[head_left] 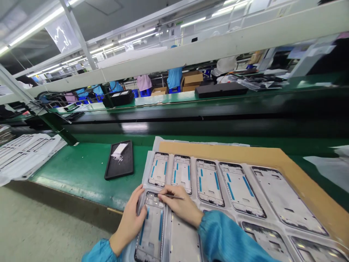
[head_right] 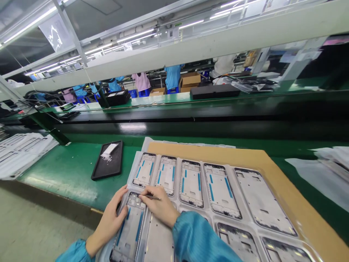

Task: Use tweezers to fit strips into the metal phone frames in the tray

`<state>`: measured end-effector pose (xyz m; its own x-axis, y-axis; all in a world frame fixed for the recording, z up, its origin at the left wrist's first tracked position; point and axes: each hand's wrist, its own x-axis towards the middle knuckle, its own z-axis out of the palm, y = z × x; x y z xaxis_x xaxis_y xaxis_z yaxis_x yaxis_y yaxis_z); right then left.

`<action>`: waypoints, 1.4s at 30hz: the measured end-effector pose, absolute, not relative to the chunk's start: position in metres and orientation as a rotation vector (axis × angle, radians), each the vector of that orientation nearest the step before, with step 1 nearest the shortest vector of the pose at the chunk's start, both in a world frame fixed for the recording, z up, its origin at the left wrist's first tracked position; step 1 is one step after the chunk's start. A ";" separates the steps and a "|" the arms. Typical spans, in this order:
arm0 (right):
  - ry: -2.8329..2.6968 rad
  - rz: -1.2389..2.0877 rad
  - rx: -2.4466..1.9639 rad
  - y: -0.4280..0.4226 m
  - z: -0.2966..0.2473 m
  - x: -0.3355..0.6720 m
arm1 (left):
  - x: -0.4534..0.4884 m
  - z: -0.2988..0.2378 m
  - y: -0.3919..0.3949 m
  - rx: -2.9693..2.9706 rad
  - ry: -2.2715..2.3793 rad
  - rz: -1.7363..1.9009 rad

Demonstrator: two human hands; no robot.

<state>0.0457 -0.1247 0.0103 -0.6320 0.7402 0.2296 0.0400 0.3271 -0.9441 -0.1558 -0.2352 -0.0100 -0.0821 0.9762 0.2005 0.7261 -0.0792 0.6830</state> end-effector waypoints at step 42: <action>-2.147 1.017 -0.503 -0.137 0.001 0.054 | -0.100 0.036 -0.225 1.965 2.160 -0.421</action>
<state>0.0540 -0.1368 0.0009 -0.6811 0.5958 0.4256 0.0480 0.6164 -0.7860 -0.1004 -0.2246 0.0361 -0.1026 0.9391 -0.3279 0.9935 0.0806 -0.0800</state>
